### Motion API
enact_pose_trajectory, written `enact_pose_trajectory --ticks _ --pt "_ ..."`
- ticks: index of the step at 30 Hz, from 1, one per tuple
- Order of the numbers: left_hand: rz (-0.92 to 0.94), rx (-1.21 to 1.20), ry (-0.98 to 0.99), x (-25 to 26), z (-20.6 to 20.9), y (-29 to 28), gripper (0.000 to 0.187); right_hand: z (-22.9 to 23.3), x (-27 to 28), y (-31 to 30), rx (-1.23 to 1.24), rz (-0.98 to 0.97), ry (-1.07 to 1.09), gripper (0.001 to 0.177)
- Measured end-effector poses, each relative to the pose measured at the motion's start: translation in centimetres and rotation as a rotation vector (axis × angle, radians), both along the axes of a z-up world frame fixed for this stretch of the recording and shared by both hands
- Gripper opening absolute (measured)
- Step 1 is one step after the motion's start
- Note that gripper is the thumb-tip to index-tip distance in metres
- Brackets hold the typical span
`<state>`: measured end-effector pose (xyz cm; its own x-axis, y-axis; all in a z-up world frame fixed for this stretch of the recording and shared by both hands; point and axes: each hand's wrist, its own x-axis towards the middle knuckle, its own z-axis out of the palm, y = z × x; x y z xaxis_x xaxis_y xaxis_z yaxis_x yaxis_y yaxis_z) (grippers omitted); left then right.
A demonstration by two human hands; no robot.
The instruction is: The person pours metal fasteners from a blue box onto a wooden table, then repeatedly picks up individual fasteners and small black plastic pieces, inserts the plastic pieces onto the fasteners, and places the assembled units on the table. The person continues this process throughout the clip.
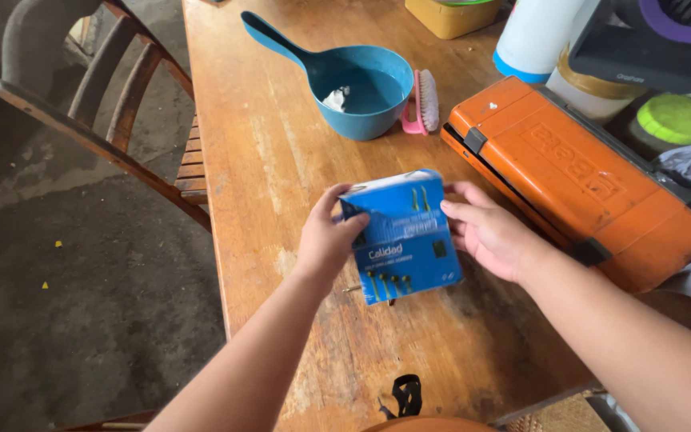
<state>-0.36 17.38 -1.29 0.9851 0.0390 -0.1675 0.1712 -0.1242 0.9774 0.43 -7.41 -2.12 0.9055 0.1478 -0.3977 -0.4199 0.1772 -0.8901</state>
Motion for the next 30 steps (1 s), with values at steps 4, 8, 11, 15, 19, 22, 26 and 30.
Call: enact_pose_trajectory --ticks 4,8,11,15,19,22,26,30 --pt "-0.061 0.049 -0.107 0.1 -0.4 -0.3 0.056 -0.8 -0.6 -0.7 0.053 -0.030 -0.084 0.032" --pt "-0.106 0.129 -0.326 -0.2 -0.7 -0.7 0.055 -1.6 -0.9 -1.2 -0.001 -0.062 -0.109 0.040" --pt "-0.106 0.148 -0.350 -0.9 -0.3 -1.1 0.052 -1.7 -1.2 -1.8 0.051 -0.072 -0.168 0.043" --pt "-0.124 0.154 -0.361 -1.4 1.1 -1.6 0.053 -1.1 -1.5 -2.5 0.102 -0.101 -0.237 0.044" --pt "-0.130 0.135 -0.403 -1.8 2.6 -2.0 0.070 0.0 -1.6 -2.8 0.117 -0.156 -0.239 0.036" --pt "-0.134 0.041 -0.258 -1.8 3.4 -2.1 0.098 0.8 -1.1 -3.0 0.107 -0.166 -0.256 0.034" --pt "-0.246 -0.143 -0.378 -1.7 4.1 -2.3 0.109 1.7 0.0 -3.6 0.084 -0.218 -0.230 0.027" --pt "-0.322 0.091 -0.562 -1.9 4.2 -2.3 0.106 2.8 0.9 -3.9 0.032 -0.207 -0.253 0.025"
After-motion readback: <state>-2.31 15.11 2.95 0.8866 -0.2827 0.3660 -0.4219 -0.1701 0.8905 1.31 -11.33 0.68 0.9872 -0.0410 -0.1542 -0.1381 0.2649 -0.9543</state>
